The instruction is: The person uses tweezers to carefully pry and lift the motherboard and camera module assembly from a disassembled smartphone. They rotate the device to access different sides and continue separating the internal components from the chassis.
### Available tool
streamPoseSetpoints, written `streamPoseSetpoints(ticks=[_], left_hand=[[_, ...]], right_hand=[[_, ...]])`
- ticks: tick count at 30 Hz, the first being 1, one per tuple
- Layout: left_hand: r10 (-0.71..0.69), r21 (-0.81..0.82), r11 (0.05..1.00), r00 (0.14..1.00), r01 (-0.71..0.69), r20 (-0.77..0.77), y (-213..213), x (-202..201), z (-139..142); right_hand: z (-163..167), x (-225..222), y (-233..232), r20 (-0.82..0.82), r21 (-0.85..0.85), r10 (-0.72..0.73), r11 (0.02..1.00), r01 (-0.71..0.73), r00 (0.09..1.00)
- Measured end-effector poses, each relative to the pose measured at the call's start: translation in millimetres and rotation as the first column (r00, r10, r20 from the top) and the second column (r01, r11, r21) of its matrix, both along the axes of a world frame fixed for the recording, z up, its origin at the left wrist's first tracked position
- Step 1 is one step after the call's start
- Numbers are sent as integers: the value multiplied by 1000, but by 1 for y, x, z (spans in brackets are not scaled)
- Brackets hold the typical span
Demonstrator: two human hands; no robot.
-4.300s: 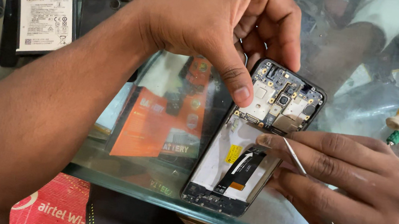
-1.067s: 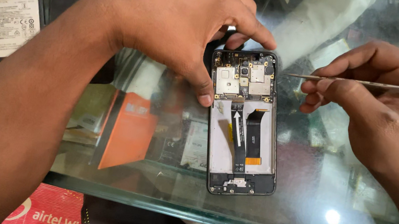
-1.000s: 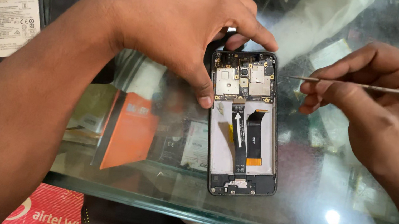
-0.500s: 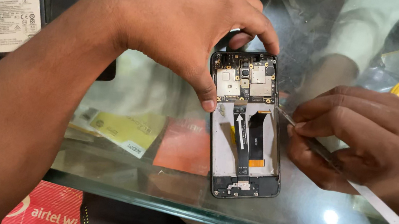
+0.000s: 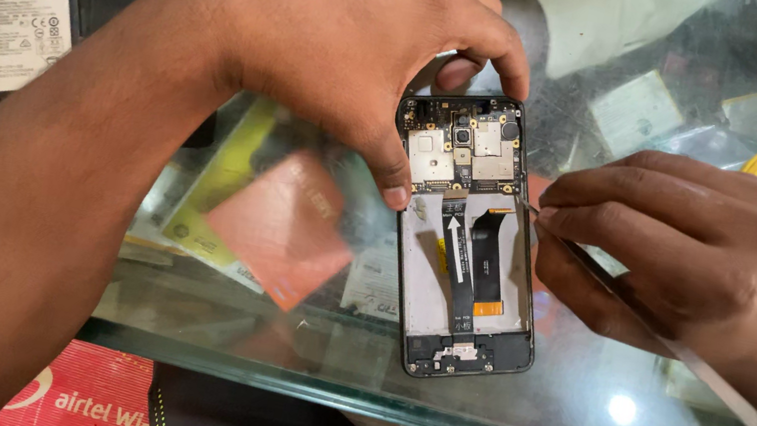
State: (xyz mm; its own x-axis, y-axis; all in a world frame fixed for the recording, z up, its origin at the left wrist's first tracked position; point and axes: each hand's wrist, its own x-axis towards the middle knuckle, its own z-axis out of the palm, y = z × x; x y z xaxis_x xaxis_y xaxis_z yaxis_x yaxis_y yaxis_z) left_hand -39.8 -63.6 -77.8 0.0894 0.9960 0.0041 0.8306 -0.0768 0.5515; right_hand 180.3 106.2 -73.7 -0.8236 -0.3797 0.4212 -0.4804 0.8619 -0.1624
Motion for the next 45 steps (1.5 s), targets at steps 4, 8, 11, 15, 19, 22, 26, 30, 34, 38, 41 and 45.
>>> streamPoseSetpoints(ticks=[4, 8, 11, 15, 19, 22, 26, 30, 34, 38, 41, 45], left_hand=[[9, -2, 1000, 1000, -9, 10, -1, 0, 0], [-21, 76, 997, 1000, 20, 17, -2, 1, -3], [-11, 73, 997, 1000, 9, 24, -3, 1, -5], [13, 67, 998, 1000, -14, 17, -2, -2, -6], [-14, 83, 996, 999, 10, 50, -4, -2, -3], [-4, 41, 999, 999, 2, 50, -5, 0, 3], [-20, 67, 998, 998, 16, 62, -3, 6, 8], [38, 33, 999, 999, -38, 2, -2, 7, 11], [16, 68, 998, 1000, -15, -20, -4, 8, 16], [166, -158, 971, 981, -181, -102, -4, 16, 18], [144, 301, 950, 972, -84, -184, -6, 29, 10], [245, 204, 957, 952, -207, -184, -7, 34, 1]], right_hand=[[-3, 1, 3, 24, 8, 1, 1000, -2, 1000], [-6, 3, 3, 24, 52, -15, 999, 14, 1000], [-7, 2, 2, -27, 80, 4, 997, -2, 1000], [-7, -2, 1, -30, 82, -8, 997, 10, 1000], [-7, 0, -5, -42, 92, -14, 996, 18, 999], [-7, 1, -5, -61, 111, -24, 993, 31, 998], [-5, 3, -2, -99, 125, 32, 992, -20, 995], [-5, 4, -1, -124, 163, -1, 986, 21, 992], [-2, 5, 1, -57, 94, -29, 995, 35, 998], [-3, 4, 1, -30, 51, -23, 998, 25, 999], [-5, 5, -4, -40, 32, -53, 998, 54, 998], [-5, 6, -8, -6, 13, -80, 997, 80, 997]])
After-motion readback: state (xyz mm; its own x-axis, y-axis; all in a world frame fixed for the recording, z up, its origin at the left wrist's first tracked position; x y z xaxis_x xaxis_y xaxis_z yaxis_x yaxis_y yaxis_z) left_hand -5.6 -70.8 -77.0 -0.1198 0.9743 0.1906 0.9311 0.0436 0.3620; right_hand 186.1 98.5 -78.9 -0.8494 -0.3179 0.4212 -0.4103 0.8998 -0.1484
